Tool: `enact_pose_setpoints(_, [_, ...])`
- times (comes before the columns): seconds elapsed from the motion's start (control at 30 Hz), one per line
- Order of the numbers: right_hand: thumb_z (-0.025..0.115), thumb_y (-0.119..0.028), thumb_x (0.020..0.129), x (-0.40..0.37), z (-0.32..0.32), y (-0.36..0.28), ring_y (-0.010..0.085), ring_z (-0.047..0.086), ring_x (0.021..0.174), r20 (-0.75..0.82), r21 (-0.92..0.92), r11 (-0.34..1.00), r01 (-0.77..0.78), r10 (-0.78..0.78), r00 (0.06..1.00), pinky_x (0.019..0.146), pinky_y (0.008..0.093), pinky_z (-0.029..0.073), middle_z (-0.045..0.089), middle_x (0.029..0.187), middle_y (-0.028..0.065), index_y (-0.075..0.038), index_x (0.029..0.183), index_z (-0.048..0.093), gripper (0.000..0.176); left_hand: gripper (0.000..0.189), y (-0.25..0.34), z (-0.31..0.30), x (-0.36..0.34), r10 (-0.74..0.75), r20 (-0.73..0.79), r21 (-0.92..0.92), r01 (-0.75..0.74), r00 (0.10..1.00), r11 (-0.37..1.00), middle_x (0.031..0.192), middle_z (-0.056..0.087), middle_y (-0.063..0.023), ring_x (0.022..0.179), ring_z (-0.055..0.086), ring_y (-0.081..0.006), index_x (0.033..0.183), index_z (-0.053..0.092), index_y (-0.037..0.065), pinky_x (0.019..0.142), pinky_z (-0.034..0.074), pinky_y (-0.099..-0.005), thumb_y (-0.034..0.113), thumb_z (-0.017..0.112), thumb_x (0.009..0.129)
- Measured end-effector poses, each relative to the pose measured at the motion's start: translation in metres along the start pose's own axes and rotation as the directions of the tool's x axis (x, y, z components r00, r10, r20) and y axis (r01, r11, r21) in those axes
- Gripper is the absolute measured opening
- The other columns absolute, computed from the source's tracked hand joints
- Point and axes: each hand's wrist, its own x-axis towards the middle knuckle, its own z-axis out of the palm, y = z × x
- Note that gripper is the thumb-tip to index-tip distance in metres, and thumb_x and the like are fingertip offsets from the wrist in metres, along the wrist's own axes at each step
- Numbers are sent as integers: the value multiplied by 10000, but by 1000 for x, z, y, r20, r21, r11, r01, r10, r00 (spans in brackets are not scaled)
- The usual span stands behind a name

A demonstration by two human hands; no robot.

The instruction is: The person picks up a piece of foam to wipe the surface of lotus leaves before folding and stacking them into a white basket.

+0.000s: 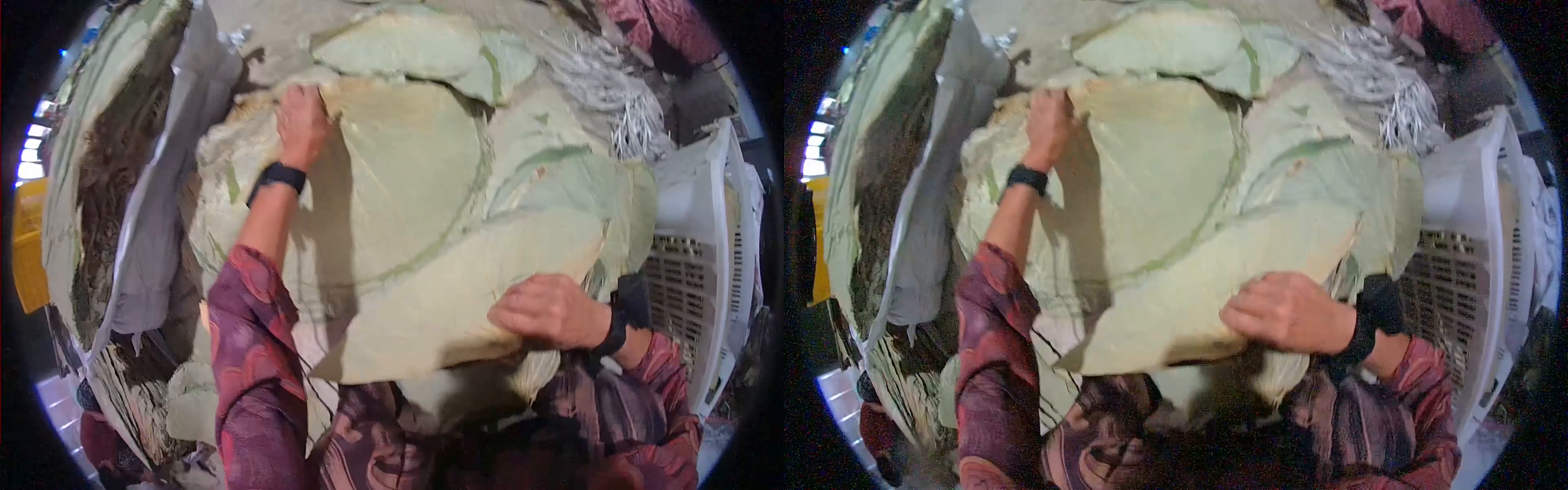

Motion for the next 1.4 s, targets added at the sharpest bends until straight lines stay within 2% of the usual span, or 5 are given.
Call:
enact_pose_setpoints(0.37, [626,-141,711,-17,15,-8,181,597,762,39,102,993,-56,52,998,638,320,495,575,855,11,-81,943,629,239,397,16,-18,-1,-162,150,-254,196,975,947,969,631,-185,942,620,-383,1037,542,60,736,488,-491,234,776,767])
enact_pose_setpoints(0.63, [612,-185,777,-14,11,-16,206,621,755,126,179,982,-60,38,991,634,332,509,598,845,22,-92,949,613,196,179,167,-156,-128,393,330,-576,-147,858,804,791,567,-118,717,612,-335,928,564,94,583,486,-430,76,595,753])
enact_pose_setpoints(0.93, [601,-154,769,-19,6,-31,247,637,761,272,160,987,-29,-16,962,664,375,534,611,808,52,-66,970,626,221,181,170,-227,-163,469,446,-893,345,762,290,939,680,-81,845,680,-263,1044,664,66,704,519,-320,115,695,873])
enact_pose_setpoints(1.13, [653,-172,708,-13,13,-31,247,636,765,143,161,986,-52,29,989,657,369,516,619,828,52,-75,957,628,268,159,64,-239,-172,-416,623,-661,730,662,172,904,673,16,818,598,-69,1029,695,28,711,497,-252,160,665,947])
enact_pose_setpoints(1.4, [739,-108,593,2,21,-30,297,658,731,52,230,969,-96,86,995,640,406,512,680,823,91,-55,930,671,348,428,-102,-345,-374,-866,326,-911,370,378,-181,1274,623,-94,1119,617,-208,1327,549,24,993,495,-363,217,651,958])
